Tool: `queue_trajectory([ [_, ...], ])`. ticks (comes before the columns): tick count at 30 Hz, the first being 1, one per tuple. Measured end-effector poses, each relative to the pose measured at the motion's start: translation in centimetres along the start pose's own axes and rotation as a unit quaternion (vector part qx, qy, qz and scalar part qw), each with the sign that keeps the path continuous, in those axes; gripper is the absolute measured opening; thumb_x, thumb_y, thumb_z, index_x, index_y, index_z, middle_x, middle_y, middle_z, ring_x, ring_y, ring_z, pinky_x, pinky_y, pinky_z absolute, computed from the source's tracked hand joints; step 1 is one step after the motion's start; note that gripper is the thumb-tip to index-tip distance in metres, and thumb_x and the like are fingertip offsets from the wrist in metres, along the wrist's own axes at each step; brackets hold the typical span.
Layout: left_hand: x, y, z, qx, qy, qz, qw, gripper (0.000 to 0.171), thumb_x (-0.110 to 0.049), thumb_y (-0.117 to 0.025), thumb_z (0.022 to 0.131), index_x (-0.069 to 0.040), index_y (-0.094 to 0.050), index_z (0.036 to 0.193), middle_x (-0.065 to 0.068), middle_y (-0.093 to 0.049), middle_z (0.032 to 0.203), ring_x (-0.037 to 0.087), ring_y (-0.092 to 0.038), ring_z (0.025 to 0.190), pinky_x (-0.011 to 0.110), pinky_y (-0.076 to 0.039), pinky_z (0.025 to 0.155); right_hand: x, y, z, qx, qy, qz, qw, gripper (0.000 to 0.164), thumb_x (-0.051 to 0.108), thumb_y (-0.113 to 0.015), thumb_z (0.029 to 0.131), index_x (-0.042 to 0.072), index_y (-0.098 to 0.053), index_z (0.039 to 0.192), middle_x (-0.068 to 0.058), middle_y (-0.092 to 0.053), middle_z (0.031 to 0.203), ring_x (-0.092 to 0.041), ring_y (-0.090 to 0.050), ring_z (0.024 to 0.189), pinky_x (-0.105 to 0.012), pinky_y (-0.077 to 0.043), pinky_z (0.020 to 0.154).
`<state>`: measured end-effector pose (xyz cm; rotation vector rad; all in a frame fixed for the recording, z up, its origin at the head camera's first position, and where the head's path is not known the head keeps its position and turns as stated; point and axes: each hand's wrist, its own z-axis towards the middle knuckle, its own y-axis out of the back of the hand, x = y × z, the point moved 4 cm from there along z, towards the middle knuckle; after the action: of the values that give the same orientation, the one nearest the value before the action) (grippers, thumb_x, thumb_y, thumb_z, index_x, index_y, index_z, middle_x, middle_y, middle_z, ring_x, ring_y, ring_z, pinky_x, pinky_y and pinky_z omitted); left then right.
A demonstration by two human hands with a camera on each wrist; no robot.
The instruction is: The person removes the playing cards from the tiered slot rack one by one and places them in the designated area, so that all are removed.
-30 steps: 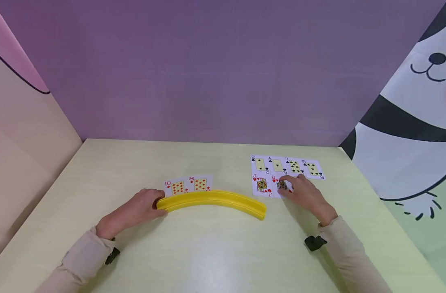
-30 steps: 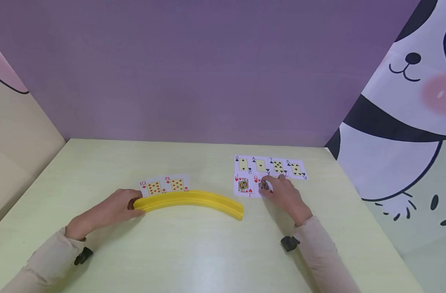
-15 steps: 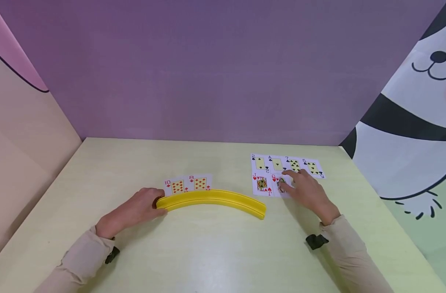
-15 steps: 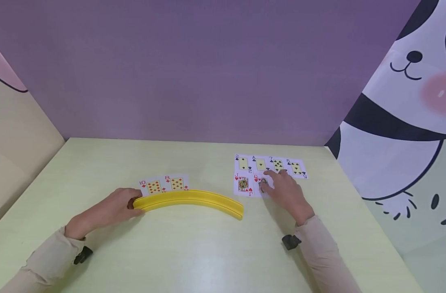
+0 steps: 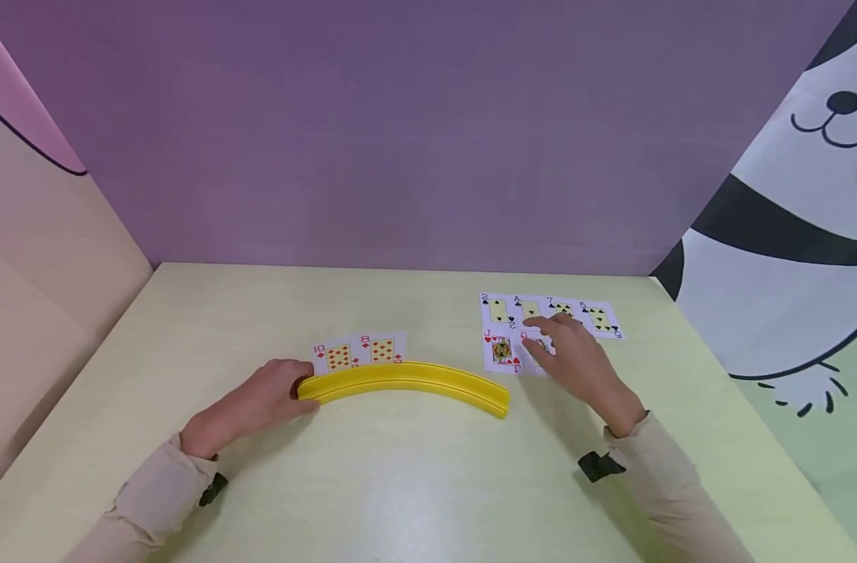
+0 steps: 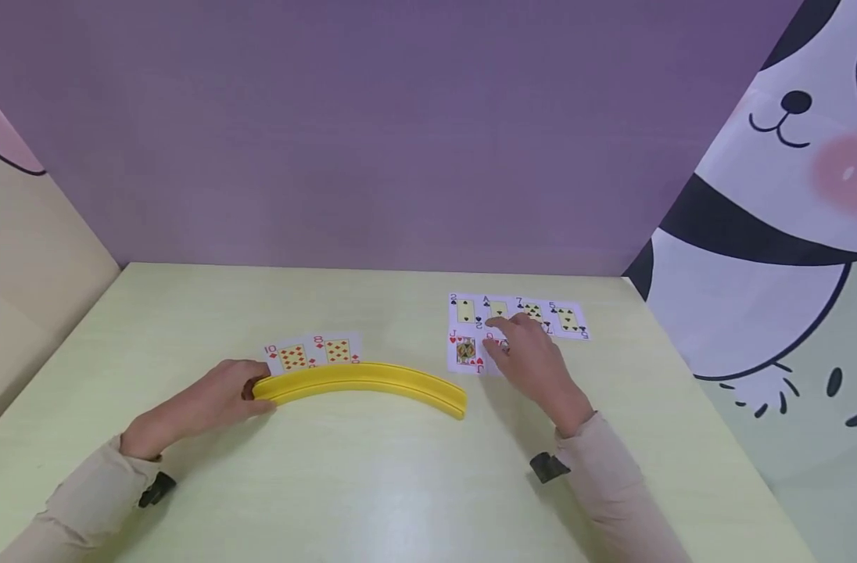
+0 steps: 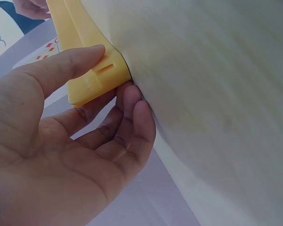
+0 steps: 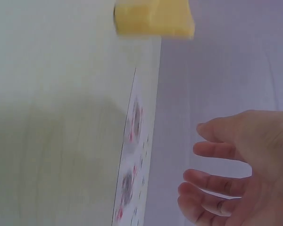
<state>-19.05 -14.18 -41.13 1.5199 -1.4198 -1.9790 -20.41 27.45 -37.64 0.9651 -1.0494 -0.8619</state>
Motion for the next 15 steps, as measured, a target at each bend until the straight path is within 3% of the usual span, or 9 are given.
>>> queue_trajectory([
  [8, 0.3, 0.0, 0.0, -0.002, -0.002, -0.003, 1.0, 0.017, -0.01, -0.076, 0.085, -0.004, -0.063, 0.094, 0.0, -0.057, 0.079, 0.015, -0.05, 0.072, 0.023, -0.039, 0.058, 4.5, -0.2, 0.4, -0.007, 0.055, 0.022, 0.998, 0.033, 0.023, -0.066, 0.097, 0.006, -0.066, 0.125, -0.013, -0.065, 0.114, -0.028, -0.059, 0.095, -0.043, -0.052, 0.077],
  [15, 0.4, 0.0, 0.0, -0.003, -0.004, -0.006, 1.0, 0.017, -0.01, -0.076, 0.085, -0.005, -0.063, 0.093, 0.0, -0.056, 0.078, 0.015, -0.05, 0.072, 0.024, -0.039, 0.059, 7.5, 0.4, 1.1, -0.015, 0.078, 0.04, 0.996, 0.031, 0.024, -0.064, 0.098, 0.009, -0.065, 0.125, -0.008, -0.066, 0.116, -0.027, -0.059, 0.098, -0.042, -0.051, 0.081],
])
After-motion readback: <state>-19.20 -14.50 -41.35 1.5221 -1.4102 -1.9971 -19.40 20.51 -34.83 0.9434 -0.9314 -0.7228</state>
